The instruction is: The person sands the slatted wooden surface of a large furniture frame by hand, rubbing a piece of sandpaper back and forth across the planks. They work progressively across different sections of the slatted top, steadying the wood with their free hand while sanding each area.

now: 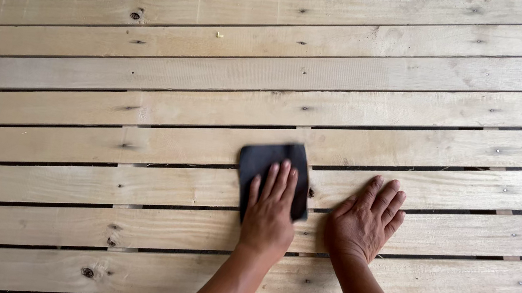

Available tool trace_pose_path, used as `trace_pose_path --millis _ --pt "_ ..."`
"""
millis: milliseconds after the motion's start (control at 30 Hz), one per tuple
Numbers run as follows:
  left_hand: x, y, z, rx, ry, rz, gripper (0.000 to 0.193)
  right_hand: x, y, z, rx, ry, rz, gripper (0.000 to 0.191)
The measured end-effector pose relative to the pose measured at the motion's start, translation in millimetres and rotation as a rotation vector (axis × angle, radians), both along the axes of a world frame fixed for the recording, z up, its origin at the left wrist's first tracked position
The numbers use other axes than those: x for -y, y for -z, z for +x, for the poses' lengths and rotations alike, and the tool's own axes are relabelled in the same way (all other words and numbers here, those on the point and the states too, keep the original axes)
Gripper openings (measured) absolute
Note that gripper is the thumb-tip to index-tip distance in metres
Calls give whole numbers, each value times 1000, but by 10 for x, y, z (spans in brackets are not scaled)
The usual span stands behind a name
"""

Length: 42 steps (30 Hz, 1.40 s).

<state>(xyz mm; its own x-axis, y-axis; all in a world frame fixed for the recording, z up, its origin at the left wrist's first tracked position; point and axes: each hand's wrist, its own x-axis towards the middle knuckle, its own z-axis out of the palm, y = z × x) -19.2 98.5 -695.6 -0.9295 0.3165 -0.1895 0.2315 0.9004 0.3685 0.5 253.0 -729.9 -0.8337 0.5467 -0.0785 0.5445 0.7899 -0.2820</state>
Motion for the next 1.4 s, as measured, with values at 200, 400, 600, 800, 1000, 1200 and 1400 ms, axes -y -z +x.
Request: trace_pose_path --millis 200,400,600,800,1000,1200,1400 --pt "-160 30 -545 64 -77 32 79 1 -8 -5 6 8 -13 68" --pt "-115 -96 -322 -132 -49 60 80 0 8 2 -2 5 -5 68" --pt "-3 43 -69 57 -19 9 80 -4 -7 -9 0 8 -19 68" --pt "-231 -64 -811 32 -144 68 75 -10 11 6 -8 -7 12 71" --pt "-1 -74 114 109 -30 27 77 4 25 -4 -13 -8 15 67" --pt "-176 -16 -801 30 -67 4 72 -11 29 7 -8 -11 10 70" --pt "-62 -22 -228 33 -54 31 77 1 21 -2 -7 -1 2 68"
